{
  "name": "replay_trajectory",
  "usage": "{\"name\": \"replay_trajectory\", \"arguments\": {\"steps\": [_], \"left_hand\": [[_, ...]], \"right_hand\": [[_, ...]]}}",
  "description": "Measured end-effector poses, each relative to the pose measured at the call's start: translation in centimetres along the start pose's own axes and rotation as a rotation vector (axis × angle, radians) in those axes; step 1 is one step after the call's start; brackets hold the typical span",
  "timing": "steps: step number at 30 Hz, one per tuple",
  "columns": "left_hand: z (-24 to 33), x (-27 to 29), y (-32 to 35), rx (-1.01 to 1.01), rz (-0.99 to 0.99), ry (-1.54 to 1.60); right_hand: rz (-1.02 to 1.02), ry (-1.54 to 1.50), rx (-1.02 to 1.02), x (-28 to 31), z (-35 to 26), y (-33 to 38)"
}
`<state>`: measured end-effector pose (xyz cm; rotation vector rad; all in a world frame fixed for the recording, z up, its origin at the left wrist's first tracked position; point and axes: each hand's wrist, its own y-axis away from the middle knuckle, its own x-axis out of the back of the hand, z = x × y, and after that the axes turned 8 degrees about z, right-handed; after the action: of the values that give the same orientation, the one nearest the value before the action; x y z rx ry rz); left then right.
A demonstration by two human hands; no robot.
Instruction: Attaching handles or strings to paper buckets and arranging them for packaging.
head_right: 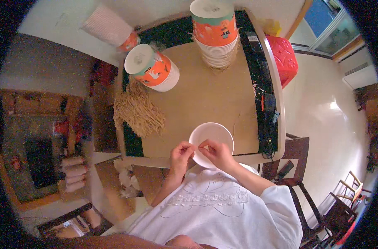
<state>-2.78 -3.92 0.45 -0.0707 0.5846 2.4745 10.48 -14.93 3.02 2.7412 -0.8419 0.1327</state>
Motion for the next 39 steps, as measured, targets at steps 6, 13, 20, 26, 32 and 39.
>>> {"name": "replay_trajectory", "arguments": {"steps": [6, 13, 20, 26, 32, 39], "left_hand": [[0.4, -0.7, 0.7, -0.331, 0.055, -0.418], [-0.4, -0.5, 0.5, -0.279, 0.062, -0.421], [0.3, -0.6, 0.4, -0.120, 0.006, -0.284], [0.1, 0.1, -0.1, -0.033, -0.155, -0.116], [0.5, 0.6, -0.5, 0.008, -0.177, -0.181], [0.2, 1.0, -0.9, 0.009, -0.133, -0.234]], "right_hand": [[0.016, -0.093, -0.017, -1.1, 1.2, -0.3], [0.001, -0.147, -0.048, -1.6, 1.0, -0.2], [0.002, -0.094, -0.064, -1.3, 0.3, -0.3], [0.021, -0.259, -0.056, -1.4, 1.8, -0.6], [0.031, -0.201, -0.061, -1.8, 3.2, -0.8], [0.023, -0.218, -0.055, -1.8, 4.1, -1.2]]}}
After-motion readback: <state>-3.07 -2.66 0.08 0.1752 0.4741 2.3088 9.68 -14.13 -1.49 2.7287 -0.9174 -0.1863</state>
